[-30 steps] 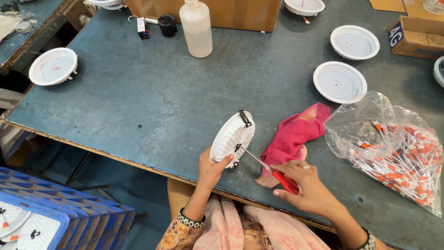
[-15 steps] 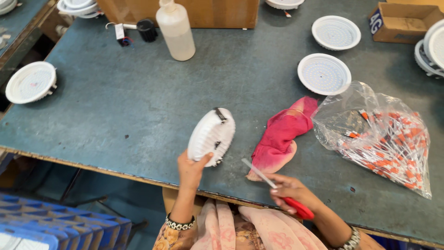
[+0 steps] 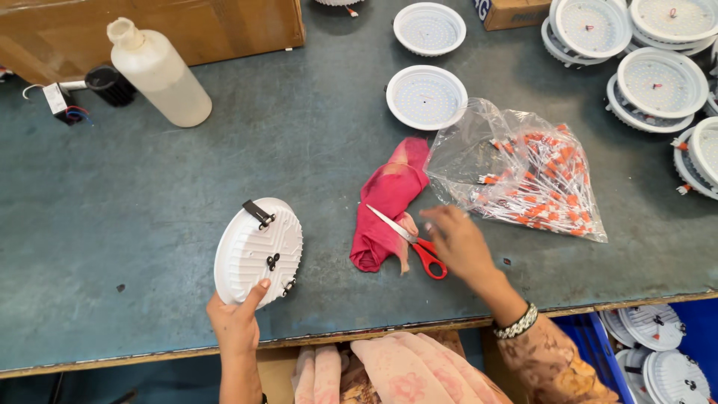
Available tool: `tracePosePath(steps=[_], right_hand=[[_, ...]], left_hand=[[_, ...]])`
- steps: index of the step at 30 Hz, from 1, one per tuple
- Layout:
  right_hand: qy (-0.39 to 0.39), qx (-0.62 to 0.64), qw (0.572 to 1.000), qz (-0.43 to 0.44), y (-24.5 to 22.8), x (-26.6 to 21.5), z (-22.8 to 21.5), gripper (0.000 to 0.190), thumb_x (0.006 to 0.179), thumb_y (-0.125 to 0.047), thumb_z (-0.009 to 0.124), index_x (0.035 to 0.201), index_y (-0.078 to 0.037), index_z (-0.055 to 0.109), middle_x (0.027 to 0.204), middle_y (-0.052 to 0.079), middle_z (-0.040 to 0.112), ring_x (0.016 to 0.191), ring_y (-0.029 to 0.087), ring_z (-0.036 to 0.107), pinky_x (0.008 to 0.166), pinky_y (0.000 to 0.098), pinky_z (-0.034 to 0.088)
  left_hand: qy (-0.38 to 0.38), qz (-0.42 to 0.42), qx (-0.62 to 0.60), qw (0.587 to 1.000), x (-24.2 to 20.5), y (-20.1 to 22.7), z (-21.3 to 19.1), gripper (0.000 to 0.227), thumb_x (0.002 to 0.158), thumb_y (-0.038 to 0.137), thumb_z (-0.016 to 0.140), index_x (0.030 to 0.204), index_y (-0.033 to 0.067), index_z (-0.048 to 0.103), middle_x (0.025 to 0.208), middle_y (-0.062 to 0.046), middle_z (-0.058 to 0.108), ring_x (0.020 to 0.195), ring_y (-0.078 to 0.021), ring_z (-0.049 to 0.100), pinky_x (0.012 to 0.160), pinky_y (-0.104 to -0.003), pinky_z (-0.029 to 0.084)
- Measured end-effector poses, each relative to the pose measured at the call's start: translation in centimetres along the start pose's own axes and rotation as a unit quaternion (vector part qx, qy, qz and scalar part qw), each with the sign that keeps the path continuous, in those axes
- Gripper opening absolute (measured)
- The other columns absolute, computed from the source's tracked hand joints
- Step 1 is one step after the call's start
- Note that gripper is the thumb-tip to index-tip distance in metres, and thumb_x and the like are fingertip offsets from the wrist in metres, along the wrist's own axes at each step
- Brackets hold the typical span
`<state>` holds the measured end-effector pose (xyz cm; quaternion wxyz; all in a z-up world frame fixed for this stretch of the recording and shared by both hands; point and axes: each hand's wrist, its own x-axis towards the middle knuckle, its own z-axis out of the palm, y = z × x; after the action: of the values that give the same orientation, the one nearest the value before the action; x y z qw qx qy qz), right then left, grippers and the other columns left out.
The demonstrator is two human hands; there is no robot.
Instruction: The person cuts a pink fabric with scissors, then handles white circular LED modules, inserting orange wire connectors into the modules and trimming wires. The work is performed at a low table with bins of parts nearby.
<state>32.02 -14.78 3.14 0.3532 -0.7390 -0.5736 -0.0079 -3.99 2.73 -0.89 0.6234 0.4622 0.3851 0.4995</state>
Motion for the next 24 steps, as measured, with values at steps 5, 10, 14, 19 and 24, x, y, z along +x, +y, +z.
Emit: tracePosePath(steps=[5,10,14,19,24], right_hand=[[0.029,-0.022,0.998,0.053,7.5,5.2,-1.7,0.032,0.093,0.003,0.054,0.120,-0.005,0.070,0.112,0.018,0.067,0.103,0.036,0.068,0.091,0.0434,0.054],[-0.191,-0.332,0.909,0.161,14.1,7.1,-3.1,0.031,0.075,-0.011,0.075,0.106,-0.013,0.076,0.113,0.013,0.068,0.110,0.033,0.066,0.088,0.0459,0.055],[-0.177,-0.374,0.901,0.132,15.1,5.4,-3.1,0.027,0.078,-0.016,0.077,0.105,-0.015,0.077,0.112,0.012,0.069,0.110,0.033,0.066,0.088,0.0443,0.056],[-0.099,-0.315,0.941,0.076,12.4,5.3,-3.6,0.016,0.086,-0.020,0.077,0.102,-0.018,0.079,0.108,0.007,0.071,0.103,0.029,0.068,0.083,0.0438,0.056],[0.099,-0.148,0.983,-0.033,6.2,4.5,-5.6,0.014,0.096,-0.013,0.078,0.109,-0.010,0.077,0.103,0.010,0.068,0.092,0.026,0.066,0.080,0.0381,0.054]], left_hand=[[0.007,-0.011,0.009,1.000,-0.2,-0.4,0.3,0.039,0.080,-0.010,0.075,0.118,-0.0091,0.068,0.111,-0.013,0.074,0.098,-0.0185,0.070,0.089,-0.032,0.055],[-0.019,-0.008,0.029,0.999,-1.0,-0.2,1.0,0.035,0.082,-0.006,0.075,0.116,-0.0088,0.069,0.107,-0.012,0.076,0.094,-0.0157,0.070,0.086,-0.029,0.054],[-0.049,0.010,0.115,0.992,-1.3,0.4,1.2,0.031,0.084,-0.002,0.077,0.113,-0.0077,0.072,0.103,-0.010,0.076,0.091,-0.0130,0.068,0.082,-0.027,0.053],[-0.048,-0.017,0.113,0.992,-0.8,1.0,1.3,0.030,0.083,-0.001,0.077,0.112,-0.0083,0.073,0.103,-0.011,0.077,0.090,-0.0132,0.068,0.081,-0.028,0.054],[0.002,-0.027,-0.046,0.999,-0.6,0.3,2.0,0.039,0.078,-0.005,0.078,0.116,-0.0104,0.069,0.108,-0.014,0.075,0.095,-0.0188,0.071,0.087,-0.032,0.056]])
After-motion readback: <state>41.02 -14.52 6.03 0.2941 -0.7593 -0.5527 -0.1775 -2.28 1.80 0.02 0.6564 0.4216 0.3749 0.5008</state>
